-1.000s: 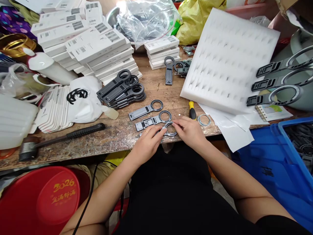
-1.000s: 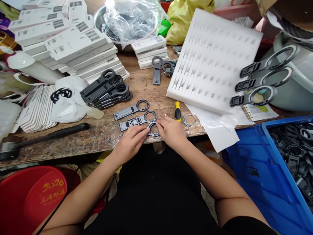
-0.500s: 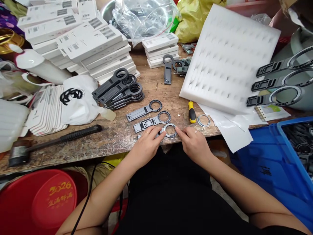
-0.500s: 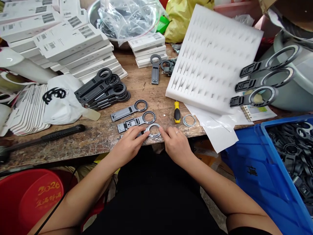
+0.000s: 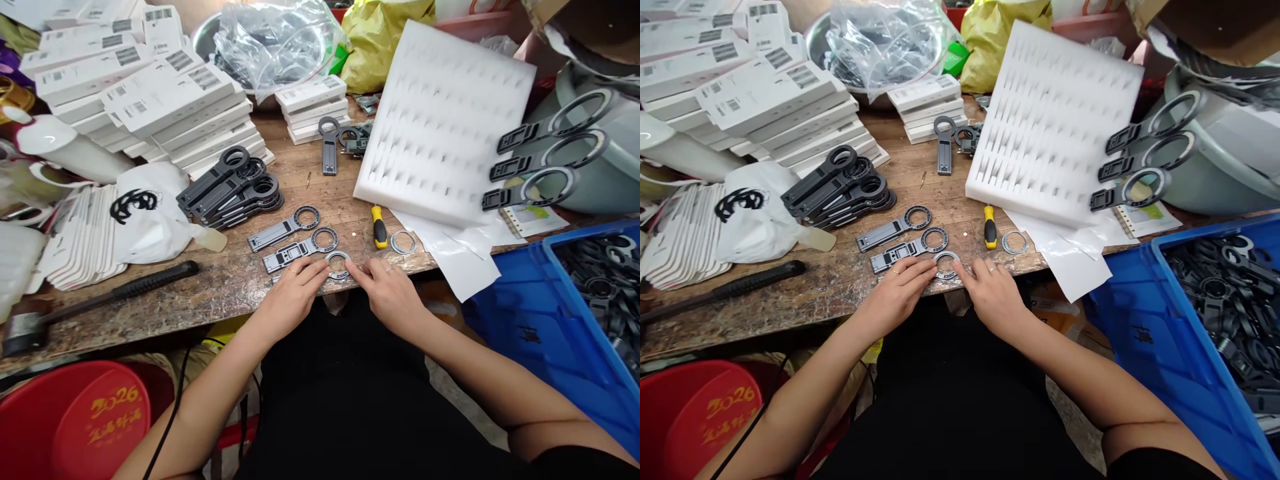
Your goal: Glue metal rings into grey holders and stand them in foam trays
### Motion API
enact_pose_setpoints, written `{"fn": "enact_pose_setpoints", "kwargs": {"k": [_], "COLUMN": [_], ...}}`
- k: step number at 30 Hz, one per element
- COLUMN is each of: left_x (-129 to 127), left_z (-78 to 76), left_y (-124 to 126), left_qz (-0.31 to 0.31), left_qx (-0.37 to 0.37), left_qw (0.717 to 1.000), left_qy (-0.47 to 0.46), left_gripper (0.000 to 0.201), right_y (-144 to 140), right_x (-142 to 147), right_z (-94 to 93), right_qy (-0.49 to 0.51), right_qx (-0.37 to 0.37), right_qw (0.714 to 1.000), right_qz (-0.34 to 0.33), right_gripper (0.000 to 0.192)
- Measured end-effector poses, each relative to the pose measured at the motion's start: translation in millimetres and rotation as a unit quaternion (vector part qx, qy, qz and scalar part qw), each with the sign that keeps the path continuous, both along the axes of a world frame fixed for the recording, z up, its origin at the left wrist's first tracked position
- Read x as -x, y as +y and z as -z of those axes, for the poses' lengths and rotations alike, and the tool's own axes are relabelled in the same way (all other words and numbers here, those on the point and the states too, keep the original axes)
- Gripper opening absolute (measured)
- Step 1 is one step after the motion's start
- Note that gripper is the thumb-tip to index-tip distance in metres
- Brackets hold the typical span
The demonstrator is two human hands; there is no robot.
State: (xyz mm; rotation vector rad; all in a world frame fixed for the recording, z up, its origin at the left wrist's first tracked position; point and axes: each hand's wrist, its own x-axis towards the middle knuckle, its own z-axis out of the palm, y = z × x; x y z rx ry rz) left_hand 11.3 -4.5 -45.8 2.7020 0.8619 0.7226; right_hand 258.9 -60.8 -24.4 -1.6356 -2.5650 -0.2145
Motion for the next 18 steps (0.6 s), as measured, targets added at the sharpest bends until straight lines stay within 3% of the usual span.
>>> {"fn": "enact_pose_setpoints", "kwargs": {"k": [3,5,8,10,13,16,18], "left_x": [1,2,3,4,5,6,5], "left_z": [1.1,1.9,2.8,3.0,2.4,0.4,-1.6], "left_y": [1,1,0,-1,-2,-2,-1], "left_qz": [0.000,0.001,0.001,0.000,0.002,-0.002,-0.005], "left_qx": [0.002,0.004,-0.003,-0.006,-0.005,-0.009,-0.017], "left_qw": [1.000,1.000,1.000,1.000,1.000,1.000,1.000], "left_qy": [0.006,0.006,0.003,-0.002,-0.014,-0.011,-0.003], "left_gripper": [0.045,0.047,0.050,0.053,0.060,0.065,0.065], "right_y": [9,24,58,83,115,140,155], "right_x": [-8,-29,-79,-115,-152,-170,-177], "right_z": [-7.6,-18.6,-40.0,-51.9,-60.5,-60.5,-58.9], "right_qy": [0.046,0.107,0.183,0.159,0.095,0.055,0.051], "right_qx": [0.025,0.027,-0.046,-0.099,-0.076,-0.006,0.011], "right_qw": [0.999,0.993,0.969,0.945,0.919,0.906,0.912], "right_qz": [0.000,0.029,0.160,0.269,0.375,0.419,0.406], "right_gripper": [0.053,0.051,0.041,0.036,0.032,0.033,0.035]}}
